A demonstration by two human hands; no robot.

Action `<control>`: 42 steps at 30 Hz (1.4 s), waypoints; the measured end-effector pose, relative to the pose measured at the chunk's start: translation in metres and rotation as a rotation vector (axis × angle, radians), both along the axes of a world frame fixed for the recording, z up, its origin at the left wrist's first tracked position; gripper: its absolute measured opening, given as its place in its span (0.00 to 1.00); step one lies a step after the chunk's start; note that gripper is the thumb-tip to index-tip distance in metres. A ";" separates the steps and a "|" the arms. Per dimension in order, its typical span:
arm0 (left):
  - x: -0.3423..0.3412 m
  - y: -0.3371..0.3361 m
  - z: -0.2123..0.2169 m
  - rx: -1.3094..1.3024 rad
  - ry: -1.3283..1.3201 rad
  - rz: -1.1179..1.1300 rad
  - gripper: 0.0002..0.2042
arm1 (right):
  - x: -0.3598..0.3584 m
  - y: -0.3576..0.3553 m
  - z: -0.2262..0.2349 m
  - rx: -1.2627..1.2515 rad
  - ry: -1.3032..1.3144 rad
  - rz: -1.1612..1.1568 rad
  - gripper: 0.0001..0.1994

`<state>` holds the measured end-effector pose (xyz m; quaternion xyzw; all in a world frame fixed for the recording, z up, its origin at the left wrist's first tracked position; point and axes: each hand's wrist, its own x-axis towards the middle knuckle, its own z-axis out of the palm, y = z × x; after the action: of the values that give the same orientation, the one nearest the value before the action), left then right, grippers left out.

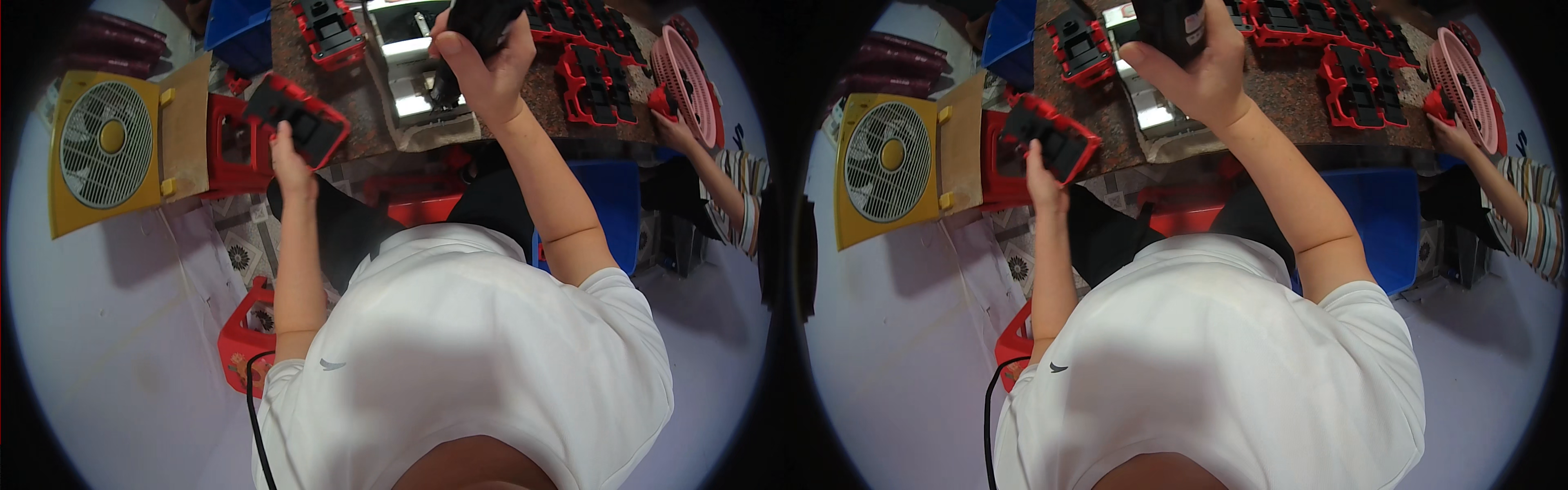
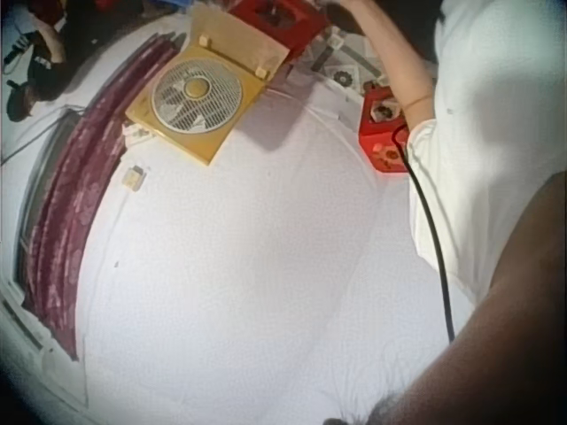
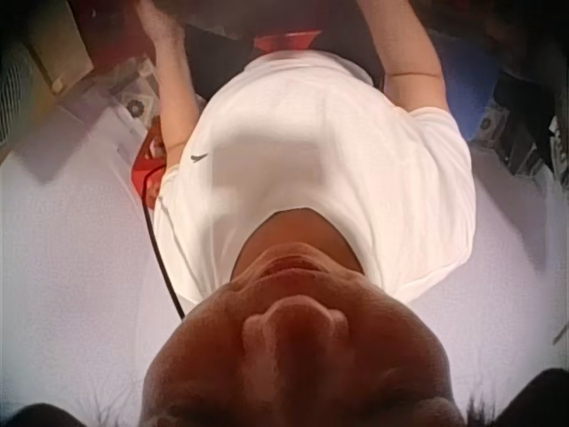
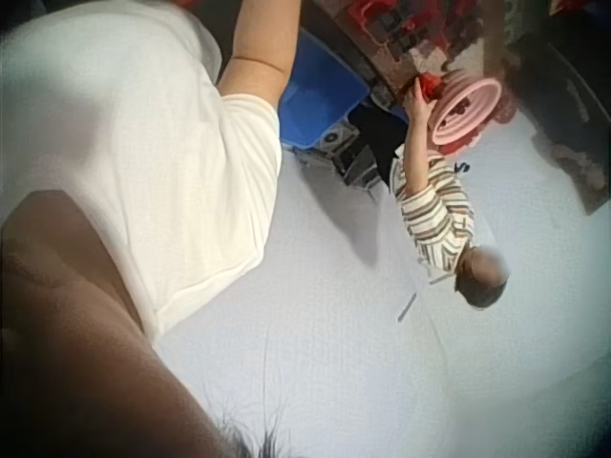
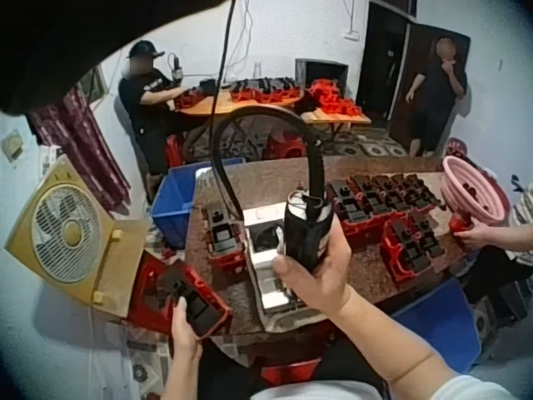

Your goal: Assembling and testing red plastic battery or electronic housings using a hand-held tool.

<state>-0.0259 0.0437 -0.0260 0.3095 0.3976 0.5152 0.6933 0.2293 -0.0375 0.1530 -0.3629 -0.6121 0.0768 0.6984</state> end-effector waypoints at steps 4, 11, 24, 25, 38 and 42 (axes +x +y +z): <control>0.039 -0.023 0.028 -0.077 -0.126 0.036 0.14 | -0.008 0.004 -0.006 0.096 -0.039 -0.035 0.18; 0.018 -0.002 0.048 -0.187 0.058 -0.339 0.17 | -0.026 0.031 -0.004 0.342 0.472 0.648 0.18; 0.022 0.007 0.039 -0.061 0.166 -0.323 0.32 | -0.051 0.055 -0.014 0.292 0.126 0.202 0.17; 0.022 0.008 0.040 -0.055 0.150 -0.334 0.32 | -0.054 0.067 -0.014 0.563 0.081 0.276 0.15; 0.023 0.013 0.033 -0.023 0.159 -0.350 0.27 | -0.036 0.016 0.022 -0.095 0.333 0.302 0.21; 0.024 0.013 0.035 -0.018 0.183 -0.354 0.28 | -0.004 -0.001 0.008 -0.071 0.116 0.087 0.22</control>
<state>-0.0021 0.0565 0.0094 0.4140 0.4028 0.3515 0.7368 0.2254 -0.0389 0.1610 -0.3555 -0.5826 0.1498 0.7154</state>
